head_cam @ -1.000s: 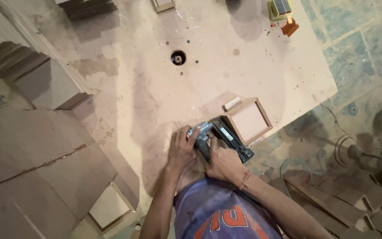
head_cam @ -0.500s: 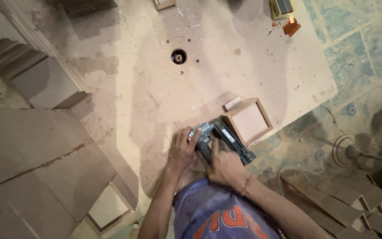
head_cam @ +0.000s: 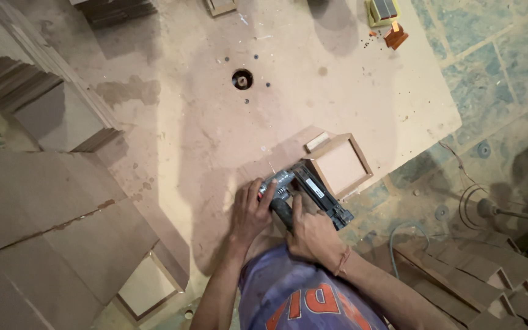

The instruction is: The person assembles small wooden boxes by hand, applying glue to the edges and using a pneumatic nail gun to fasten the pieces together. The person repeatedly picks up wooden parts, aligns them, applies adhesive, and secures them with nails.

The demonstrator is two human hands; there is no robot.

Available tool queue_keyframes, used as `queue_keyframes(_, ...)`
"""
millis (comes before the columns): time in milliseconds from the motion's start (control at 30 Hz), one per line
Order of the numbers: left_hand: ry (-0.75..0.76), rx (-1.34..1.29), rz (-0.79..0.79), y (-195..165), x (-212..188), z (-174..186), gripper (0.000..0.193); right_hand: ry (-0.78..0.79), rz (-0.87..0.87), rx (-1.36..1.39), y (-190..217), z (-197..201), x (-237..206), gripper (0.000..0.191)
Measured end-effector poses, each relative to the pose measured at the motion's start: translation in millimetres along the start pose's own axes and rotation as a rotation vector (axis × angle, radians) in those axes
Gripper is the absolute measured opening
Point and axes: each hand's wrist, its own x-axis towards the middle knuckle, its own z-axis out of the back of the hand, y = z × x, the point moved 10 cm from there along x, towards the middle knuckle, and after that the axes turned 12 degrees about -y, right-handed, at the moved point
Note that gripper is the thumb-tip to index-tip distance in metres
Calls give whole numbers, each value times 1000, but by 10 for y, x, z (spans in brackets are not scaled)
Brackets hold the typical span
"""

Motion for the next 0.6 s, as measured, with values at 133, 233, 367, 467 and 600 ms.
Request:
queue_keyframes(133,-1,-12,-10,-36,8,25,65,10,31,-35,28,36,-23,96)
queue_keyframes(233,-12,-29,-13,-40,-5,15,65,261,-114,-55,-94,-144,-98,95)
queue_keyframes(367,-29,-54,-6,-39,-42,-28,66,309,-127,-64,-76,-119,-118,98)
queue_keyframes(467,-27,-55,-3,-39,-71,-47,67,127,-49,21,25,72,-41,99)
queue_keyframes(600,-32,-72,-5,-48,-81,-54,67,69,-31,43,44,140,-32,99)
